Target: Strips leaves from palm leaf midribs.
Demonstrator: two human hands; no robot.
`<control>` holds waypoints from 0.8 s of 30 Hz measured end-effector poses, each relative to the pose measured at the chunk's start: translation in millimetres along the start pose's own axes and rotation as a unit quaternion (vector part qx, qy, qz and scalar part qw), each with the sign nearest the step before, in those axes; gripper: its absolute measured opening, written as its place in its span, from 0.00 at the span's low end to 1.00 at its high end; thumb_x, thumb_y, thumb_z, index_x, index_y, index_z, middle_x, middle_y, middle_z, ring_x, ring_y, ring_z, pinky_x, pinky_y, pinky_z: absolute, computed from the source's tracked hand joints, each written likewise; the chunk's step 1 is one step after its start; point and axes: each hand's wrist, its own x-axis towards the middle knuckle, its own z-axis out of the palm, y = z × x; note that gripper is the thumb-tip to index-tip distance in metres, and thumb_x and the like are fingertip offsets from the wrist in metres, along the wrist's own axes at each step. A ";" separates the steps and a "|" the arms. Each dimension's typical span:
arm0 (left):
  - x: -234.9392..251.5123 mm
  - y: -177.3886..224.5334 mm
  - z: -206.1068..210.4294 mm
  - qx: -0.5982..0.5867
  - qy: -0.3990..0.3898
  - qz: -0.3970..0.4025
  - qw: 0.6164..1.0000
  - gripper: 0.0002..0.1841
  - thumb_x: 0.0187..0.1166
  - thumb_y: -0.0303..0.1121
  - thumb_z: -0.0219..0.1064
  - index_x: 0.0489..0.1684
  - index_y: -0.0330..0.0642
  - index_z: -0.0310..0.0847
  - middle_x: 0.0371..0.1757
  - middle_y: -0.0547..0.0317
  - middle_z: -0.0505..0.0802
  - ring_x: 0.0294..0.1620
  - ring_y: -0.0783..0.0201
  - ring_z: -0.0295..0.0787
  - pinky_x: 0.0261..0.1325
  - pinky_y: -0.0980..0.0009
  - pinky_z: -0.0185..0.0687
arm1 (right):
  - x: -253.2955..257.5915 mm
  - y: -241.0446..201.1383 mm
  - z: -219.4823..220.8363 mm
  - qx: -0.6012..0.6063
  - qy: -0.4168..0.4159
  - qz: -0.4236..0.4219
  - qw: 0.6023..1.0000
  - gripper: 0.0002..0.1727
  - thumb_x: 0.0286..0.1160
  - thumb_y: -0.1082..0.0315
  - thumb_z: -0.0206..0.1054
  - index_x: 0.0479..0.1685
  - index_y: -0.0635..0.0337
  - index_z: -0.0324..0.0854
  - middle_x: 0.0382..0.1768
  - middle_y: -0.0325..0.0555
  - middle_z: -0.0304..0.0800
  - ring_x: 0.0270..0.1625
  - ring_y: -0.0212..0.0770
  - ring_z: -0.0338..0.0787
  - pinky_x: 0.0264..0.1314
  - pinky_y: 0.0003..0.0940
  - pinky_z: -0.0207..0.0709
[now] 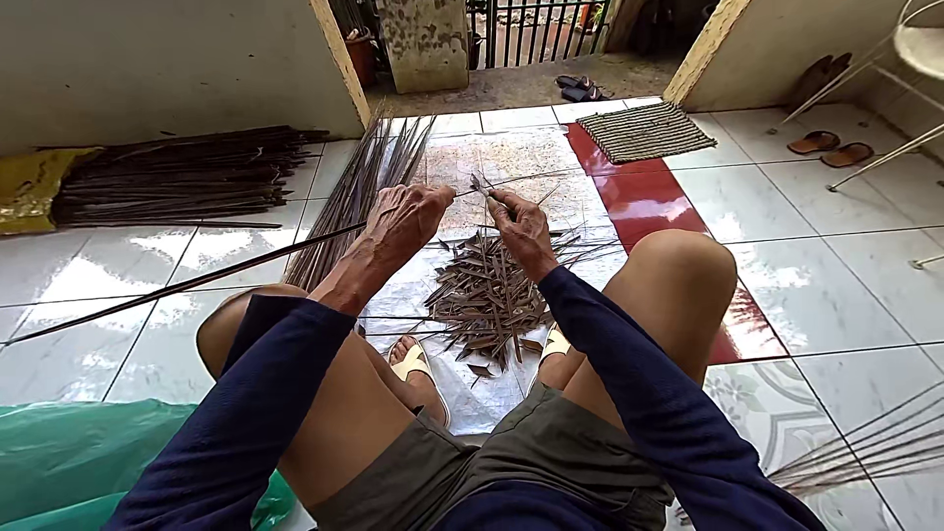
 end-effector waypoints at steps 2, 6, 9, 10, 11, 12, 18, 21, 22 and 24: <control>-0.2 -0.3 -0.8 0.002 0.000 -0.001 1.000 0.15 0.92 0.36 0.53 0.60 0.51 0.88 0.31 0.47 0.91 0.33 0.43 0.91 0.34 0.44 0.81 | 3.8 4.3 -2.0 0.010 0.008 0.003 1.000 0.21 0.89 0.49 0.57 0.70 0.43 0.88 0.38 0.42 0.93 0.35 0.41 0.87 0.44 0.50 0.80; -1.1 -3.0 0.0 -0.010 -0.002 -0.005 1.000 0.16 0.92 0.36 0.53 0.62 0.52 0.88 0.33 0.47 0.92 0.34 0.42 0.92 0.36 0.43 0.81 | 12.3 12.0 -5.8 0.024 0.015 0.033 0.999 0.21 0.90 0.50 0.57 0.69 0.44 0.88 0.34 0.41 0.90 0.34 0.41 0.86 0.43 0.49 0.79; -2.1 -5.2 -2.9 -0.019 -0.012 -0.017 1.000 0.16 0.93 0.38 0.52 0.63 0.54 0.87 0.33 0.47 0.92 0.34 0.41 0.92 0.37 0.42 0.81 | 20.3 21.8 -8.7 0.037 0.023 0.063 0.997 0.20 0.89 0.51 0.58 0.68 0.45 0.88 0.37 0.42 0.91 0.36 0.41 0.86 0.45 0.48 0.79; -2.4 -6.9 -4.0 -0.018 -0.016 -0.023 0.999 0.16 0.92 0.38 0.52 0.64 0.55 0.87 0.33 0.46 0.92 0.35 0.41 0.92 0.38 0.41 0.82 | 23.1 27.4 -10.0 0.045 0.030 0.076 0.996 0.20 0.89 0.50 0.58 0.68 0.45 0.88 0.38 0.44 0.92 0.37 0.42 0.87 0.46 0.48 0.80; -3.0 -9.5 -4.8 -0.018 -0.017 -0.028 0.999 0.16 0.92 0.38 0.52 0.64 0.56 0.87 0.33 0.46 0.92 0.35 0.41 0.92 0.38 0.41 0.82 | 26.0 34.2 -11.5 0.052 0.040 0.085 0.994 0.20 0.90 0.51 0.58 0.67 0.47 0.88 0.39 0.45 0.92 0.36 0.42 0.87 0.45 0.48 0.81; -3.9 -12.2 -6.7 -0.020 -0.018 -0.032 0.999 0.16 0.93 0.39 0.52 0.64 0.55 0.87 0.33 0.47 0.92 0.36 0.41 0.92 0.39 0.40 0.82 | 28.7 40.8 -13.2 0.055 0.055 0.090 0.993 0.20 0.90 0.51 0.57 0.67 0.49 0.88 0.38 0.45 0.91 0.35 0.43 0.86 0.44 0.49 0.81; -8.8 -28.8 -13.8 -0.102 -0.023 -0.065 0.992 0.18 0.93 0.46 0.52 0.58 0.54 0.89 0.38 0.49 0.94 0.43 0.44 0.92 0.45 0.38 0.81 | 16.5 25.7 -15.9 0.118 0.089 -0.001 0.989 0.21 0.92 0.53 0.56 0.71 0.52 0.84 0.29 0.41 0.84 0.25 0.36 0.78 0.32 0.37 0.75; -8.1 -29.3 -16.1 -0.134 -0.034 -0.067 0.988 0.18 0.93 0.47 0.52 0.56 0.53 0.89 0.37 0.53 0.93 0.40 0.50 0.91 0.44 0.42 0.81 | 7.9 14.2 -6.7 0.117 0.032 -0.055 0.991 0.21 0.91 0.54 0.58 0.73 0.51 0.84 0.29 0.41 0.85 0.26 0.36 0.79 0.33 0.36 0.77; -7.6 -28.3 -16.7 -0.147 -0.036 -0.068 0.986 0.18 0.93 0.47 0.52 0.55 0.53 0.89 0.34 0.55 0.92 0.37 0.52 0.90 0.43 0.43 0.81 | 5.8 11.3 -3.8 0.114 0.015 -0.063 0.991 0.21 0.91 0.54 0.58 0.73 0.50 0.84 0.29 0.41 0.86 0.26 0.35 0.80 0.34 0.36 0.78; -6.5 -27.9 -16.2 -0.176 -0.041 -0.065 0.981 0.18 0.94 0.47 0.51 0.52 0.53 0.89 0.27 0.59 0.89 0.29 0.57 0.87 0.39 0.48 0.81 | 3.1 7.7 0.5 0.111 -0.009 -0.076 0.991 0.21 0.90 0.54 0.59 0.73 0.49 0.85 0.28 0.40 0.86 0.26 0.35 0.80 0.34 0.36 0.78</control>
